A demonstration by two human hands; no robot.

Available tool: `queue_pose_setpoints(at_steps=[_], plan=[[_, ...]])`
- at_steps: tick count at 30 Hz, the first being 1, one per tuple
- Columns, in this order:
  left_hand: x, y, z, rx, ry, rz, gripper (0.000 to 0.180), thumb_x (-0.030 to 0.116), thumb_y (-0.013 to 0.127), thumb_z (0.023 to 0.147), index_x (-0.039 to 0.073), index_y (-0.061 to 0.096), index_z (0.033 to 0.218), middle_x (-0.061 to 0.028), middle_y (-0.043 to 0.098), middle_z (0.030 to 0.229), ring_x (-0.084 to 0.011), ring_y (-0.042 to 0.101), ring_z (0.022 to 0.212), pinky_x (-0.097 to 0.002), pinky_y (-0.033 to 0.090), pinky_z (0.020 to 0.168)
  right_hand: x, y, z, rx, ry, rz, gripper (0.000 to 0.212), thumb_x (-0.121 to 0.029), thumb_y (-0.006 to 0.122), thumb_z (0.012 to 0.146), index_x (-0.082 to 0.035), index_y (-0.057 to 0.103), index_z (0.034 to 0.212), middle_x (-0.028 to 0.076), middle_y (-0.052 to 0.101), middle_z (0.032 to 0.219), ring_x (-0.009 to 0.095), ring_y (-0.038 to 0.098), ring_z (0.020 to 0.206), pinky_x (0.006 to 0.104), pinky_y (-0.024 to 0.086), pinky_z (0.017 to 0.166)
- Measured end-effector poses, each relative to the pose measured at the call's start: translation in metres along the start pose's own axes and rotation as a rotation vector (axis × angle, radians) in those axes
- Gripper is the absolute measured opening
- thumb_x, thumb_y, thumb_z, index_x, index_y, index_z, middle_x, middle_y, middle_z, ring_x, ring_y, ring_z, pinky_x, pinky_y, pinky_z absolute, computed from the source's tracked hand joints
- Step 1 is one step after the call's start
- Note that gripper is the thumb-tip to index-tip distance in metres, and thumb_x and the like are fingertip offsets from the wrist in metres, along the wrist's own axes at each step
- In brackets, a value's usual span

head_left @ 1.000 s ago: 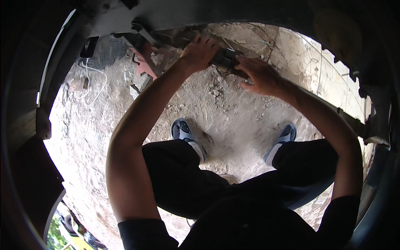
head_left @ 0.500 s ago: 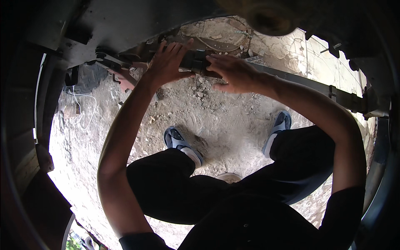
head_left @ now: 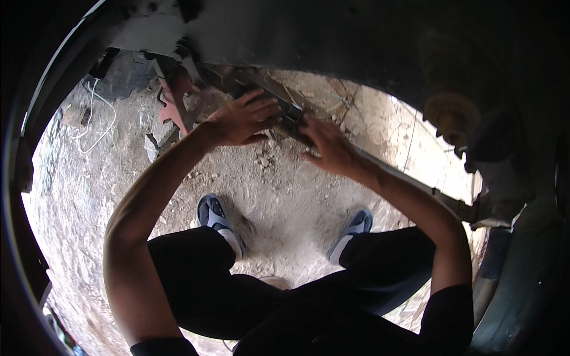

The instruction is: The person scrapes a metal beam under a vehicle using a handheld scraper. They repeatedly rub the tool along the beam's surface to remove material, then inspect the beam by hand.

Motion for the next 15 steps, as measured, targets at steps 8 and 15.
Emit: queue_pose_setpoints(at_steps=[8,15], plan=[[-0.004,-0.003,0.0,-0.028,0.007,0.02,0.047,0.045,0.055,0.094,0.015,0.056,0.131,-0.0081,0.049,0.139,-0.0243,0.038,0.138,-0.0481,0.019,0.121,-0.007,-0.021,0.018,-0.199,-0.094,0.053,0.05,-0.027,0.076,0.084,-0.003,0.059,0.125,0.026,0.049,0.139,0.038,0.049,0.13,0.0437,0.041,0.108],[-0.021,-0.004,0.0,-0.162,-0.076,0.026,0.06,0.055,0.048,0.094,0.016,0.048,0.139,-0.0083,0.045,0.145,-0.0255,0.037,0.138,-0.0476,0.018,0.121,-0.014,-0.021,0.019,-0.249,-0.062,0.025,0.055,-0.03,0.075,0.084,-0.002,0.054,0.127,0.027,0.047,0.141,0.04,0.05,0.128,0.0451,0.043,0.106]])
Point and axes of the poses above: each hand's wrist, its own z-axis towards the middle knuckle, its own y-axis out of the palm, x = y × z, the point moved 6 cm from there along z, towards the middle knuckle
